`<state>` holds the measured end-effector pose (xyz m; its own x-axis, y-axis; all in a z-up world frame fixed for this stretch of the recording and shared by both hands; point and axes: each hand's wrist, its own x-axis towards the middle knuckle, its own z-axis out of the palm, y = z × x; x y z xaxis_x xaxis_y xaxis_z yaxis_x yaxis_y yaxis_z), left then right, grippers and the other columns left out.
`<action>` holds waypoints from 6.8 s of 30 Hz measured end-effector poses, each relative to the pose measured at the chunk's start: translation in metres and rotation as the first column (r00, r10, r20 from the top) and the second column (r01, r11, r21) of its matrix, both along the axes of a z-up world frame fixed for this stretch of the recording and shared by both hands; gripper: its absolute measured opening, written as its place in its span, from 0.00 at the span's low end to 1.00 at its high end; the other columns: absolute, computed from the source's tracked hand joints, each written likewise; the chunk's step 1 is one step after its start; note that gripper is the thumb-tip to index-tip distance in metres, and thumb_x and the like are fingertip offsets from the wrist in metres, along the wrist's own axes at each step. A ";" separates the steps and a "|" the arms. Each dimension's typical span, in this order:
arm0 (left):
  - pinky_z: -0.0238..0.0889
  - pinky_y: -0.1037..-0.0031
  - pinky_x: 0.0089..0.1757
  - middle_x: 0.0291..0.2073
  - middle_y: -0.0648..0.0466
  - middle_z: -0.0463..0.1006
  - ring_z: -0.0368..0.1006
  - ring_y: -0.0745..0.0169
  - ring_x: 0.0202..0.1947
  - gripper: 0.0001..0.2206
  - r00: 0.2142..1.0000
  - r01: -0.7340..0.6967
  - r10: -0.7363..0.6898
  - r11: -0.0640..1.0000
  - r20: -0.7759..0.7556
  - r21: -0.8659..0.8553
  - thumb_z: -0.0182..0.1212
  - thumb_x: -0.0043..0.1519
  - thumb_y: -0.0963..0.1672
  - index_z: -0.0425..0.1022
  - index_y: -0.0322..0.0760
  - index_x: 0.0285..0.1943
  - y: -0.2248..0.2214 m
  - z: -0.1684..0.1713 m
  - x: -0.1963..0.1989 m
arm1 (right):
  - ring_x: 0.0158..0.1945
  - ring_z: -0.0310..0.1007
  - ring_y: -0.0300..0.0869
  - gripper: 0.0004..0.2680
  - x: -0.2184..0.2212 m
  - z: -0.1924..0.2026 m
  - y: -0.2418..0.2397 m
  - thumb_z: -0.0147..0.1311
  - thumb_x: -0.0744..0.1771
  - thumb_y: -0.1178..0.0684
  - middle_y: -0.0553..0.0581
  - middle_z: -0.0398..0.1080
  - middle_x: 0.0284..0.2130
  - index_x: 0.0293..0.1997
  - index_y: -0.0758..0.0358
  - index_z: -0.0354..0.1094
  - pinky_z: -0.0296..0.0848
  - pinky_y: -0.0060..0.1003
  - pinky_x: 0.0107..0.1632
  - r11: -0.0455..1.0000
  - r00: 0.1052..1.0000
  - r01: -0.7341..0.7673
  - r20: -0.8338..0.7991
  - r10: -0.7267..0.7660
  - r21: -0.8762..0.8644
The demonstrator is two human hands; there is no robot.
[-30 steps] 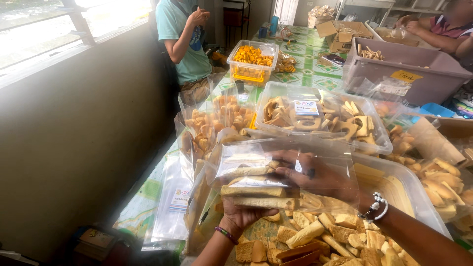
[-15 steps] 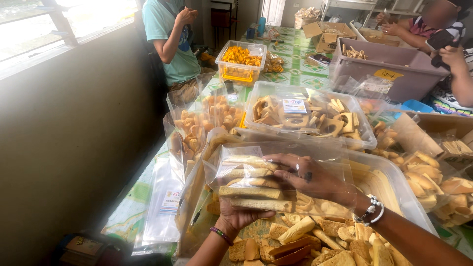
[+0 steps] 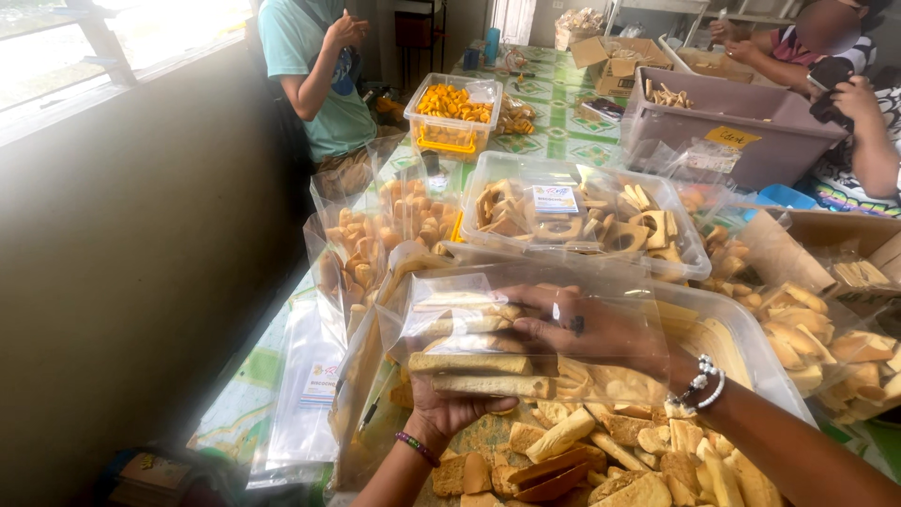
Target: The person packs rectangular biscuit pieces from a large plastic bin into clear plastic bags. They repeatedly pick up pieces by hand, place them into a bag held open in the other hand, and set the filled bag aside on the table.
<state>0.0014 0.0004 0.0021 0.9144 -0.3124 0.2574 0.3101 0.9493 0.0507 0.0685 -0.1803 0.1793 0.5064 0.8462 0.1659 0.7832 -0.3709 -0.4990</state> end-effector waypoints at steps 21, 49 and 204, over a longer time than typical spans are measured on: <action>0.59 0.27 0.49 0.66 0.27 0.54 0.55 0.22 0.62 0.52 0.999 0.034 -0.036 0.998 -0.038 -0.049 0.38 0.53 0.69 0.43 0.31 0.75 0.006 -0.010 -0.001 | 0.61 0.69 0.46 0.16 -0.010 0.037 -0.006 0.52 0.63 0.63 0.57 0.69 0.58 0.58 0.59 0.66 0.67 0.43 0.63 0.945 0.929 -0.315 0.233 0.287 0.092; 0.64 0.36 0.50 0.65 0.31 0.60 0.62 0.28 0.61 0.42 0.977 -0.178 0.163 0.979 0.135 0.103 0.47 0.62 0.63 0.51 0.30 0.75 0.017 -0.018 0.000 | 0.50 0.75 0.46 0.19 0.016 0.039 -0.025 0.59 0.61 0.60 0.53 0.74 0.49 0.58 0.54 0.67 0.71 0.41 0.49 0.992 0.998 -0.005 -0.068 -0.004 -0.127; 0.58 0.51 0.60 0.66 0.39 0.55 0.58 0.46 0.65 0.32 0.983 -0.176 0.173 0.983 0.062 0.049 0.40 0.67 0.60 0.50 0.36 0.70 0.030 -0.070 0.004 | 0.47 0.76 0.44 0.17 -0.082 0.102 -0.033 0.44 0.66 0.58 0.60 0.72 0.47 0.63 0.56 0.63 0.77 0.35 0.47 0.799 0.808 -0.563 0.062 0.586 -0.213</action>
